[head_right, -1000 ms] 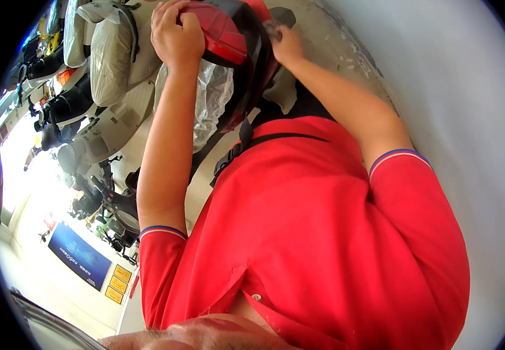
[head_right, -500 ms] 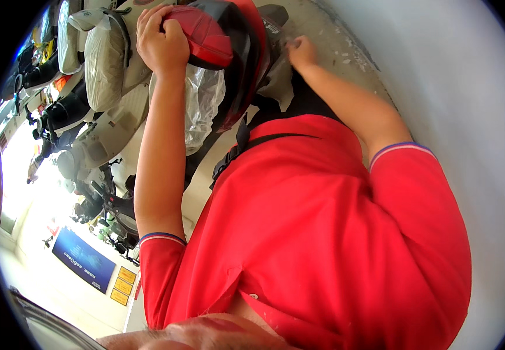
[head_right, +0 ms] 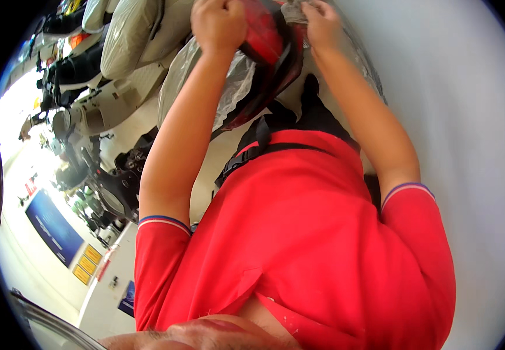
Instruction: The person wipes down various parts of multiple scooters using a cloth, including the seat, handlebars, and front panels.
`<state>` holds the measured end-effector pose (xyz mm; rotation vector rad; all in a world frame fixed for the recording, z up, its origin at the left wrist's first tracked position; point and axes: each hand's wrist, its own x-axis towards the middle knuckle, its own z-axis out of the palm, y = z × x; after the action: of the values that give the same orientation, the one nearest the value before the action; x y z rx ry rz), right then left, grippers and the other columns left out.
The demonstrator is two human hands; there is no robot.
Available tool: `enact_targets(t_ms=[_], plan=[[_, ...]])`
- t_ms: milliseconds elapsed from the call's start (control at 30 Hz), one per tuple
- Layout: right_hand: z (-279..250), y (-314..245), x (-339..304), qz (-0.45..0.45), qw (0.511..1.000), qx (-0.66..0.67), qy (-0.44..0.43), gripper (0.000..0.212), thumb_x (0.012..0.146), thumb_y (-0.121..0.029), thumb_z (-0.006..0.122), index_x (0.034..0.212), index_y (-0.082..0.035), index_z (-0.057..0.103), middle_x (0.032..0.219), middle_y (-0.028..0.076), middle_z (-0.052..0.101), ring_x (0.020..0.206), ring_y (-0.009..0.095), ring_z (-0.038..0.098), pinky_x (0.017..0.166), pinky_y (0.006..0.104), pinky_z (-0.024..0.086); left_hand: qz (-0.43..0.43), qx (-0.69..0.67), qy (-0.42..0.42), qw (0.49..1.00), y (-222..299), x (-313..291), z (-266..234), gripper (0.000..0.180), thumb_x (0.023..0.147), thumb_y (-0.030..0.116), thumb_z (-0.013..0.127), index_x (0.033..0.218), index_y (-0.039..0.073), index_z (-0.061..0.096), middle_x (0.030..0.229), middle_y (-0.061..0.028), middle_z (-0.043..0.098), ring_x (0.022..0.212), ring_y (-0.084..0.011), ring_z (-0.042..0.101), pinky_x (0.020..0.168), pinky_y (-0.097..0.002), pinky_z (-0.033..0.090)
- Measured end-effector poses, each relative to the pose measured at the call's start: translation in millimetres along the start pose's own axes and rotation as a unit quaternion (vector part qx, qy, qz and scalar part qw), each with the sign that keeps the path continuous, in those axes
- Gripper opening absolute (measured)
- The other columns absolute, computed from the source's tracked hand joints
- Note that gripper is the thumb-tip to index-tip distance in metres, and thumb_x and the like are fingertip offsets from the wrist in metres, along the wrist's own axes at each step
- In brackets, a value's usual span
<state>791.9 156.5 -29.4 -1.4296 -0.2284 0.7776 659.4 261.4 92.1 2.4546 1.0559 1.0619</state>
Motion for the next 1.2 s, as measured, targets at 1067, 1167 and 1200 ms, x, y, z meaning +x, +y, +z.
enact_targets(t_ms=[1067, 1167, 1200], plan=[[127.8, -110.9, 5.2, -0.206, 0.630, -0.727, -0.179, 0.067, 0.084, -0.055, 0.052, 0.133, -0.009, 0.046, 0.122, 0.017, 0.062, 0.114, 0.037, 0.057, 0.095, 0.0436, 0.044, -0.702, -0.304, 0.196, 0.614, -160.1, -363.1, -174.5, 0.049, 0.079, 0.009, 0.065, 0.126, 0.000, 0.054, 0.103, -0.0112, 0.065, 0.085, -0.0187, 0.064, 0.070, -0.0325, 0.053], [131.0, -115.0, 1.7, -0.215, 0.633, -0.721, -0.181, 0.065, 0.085, -0.053, 0.052, 0.132, -0.009, 0.048, 0.121, 0.018, 0.062, 0.114, 0.037, 0.057, 0.095, 0.0436, 0.044, -0.684, -0.189, 0.195, 0.677, -201.1, -399.8, -156.4, 0.053, 0.074, 0.013, 0.068, 0.124, -0.001, 0.056, 0.109, -0.0155, 0.065, 0.095, -0.0264, 0.065, 0.081, -0.0356, 0.052], [133.6, -117.2, 3.1, -0.222, 0.633, -0.719, -0.180, 0.065, 0.085, -0.053, 0.052, 0.132, -0.009, 0.048, 0.121, 0.018, 0.062, 0.114, 0.037, 0.057, 0.095, 0.0436, 0.044, -0.667, -0.069, 0.179, 0.720, -209.1, -397.9, -153.9, 0.054, 0.073, 0.016, 0.069, 0.123, -0.001, 0.057, 0.111, -0.0184, 0.064, 0.100, -0.0297, 0.063, 0.085, -0.0375, 0.050]])
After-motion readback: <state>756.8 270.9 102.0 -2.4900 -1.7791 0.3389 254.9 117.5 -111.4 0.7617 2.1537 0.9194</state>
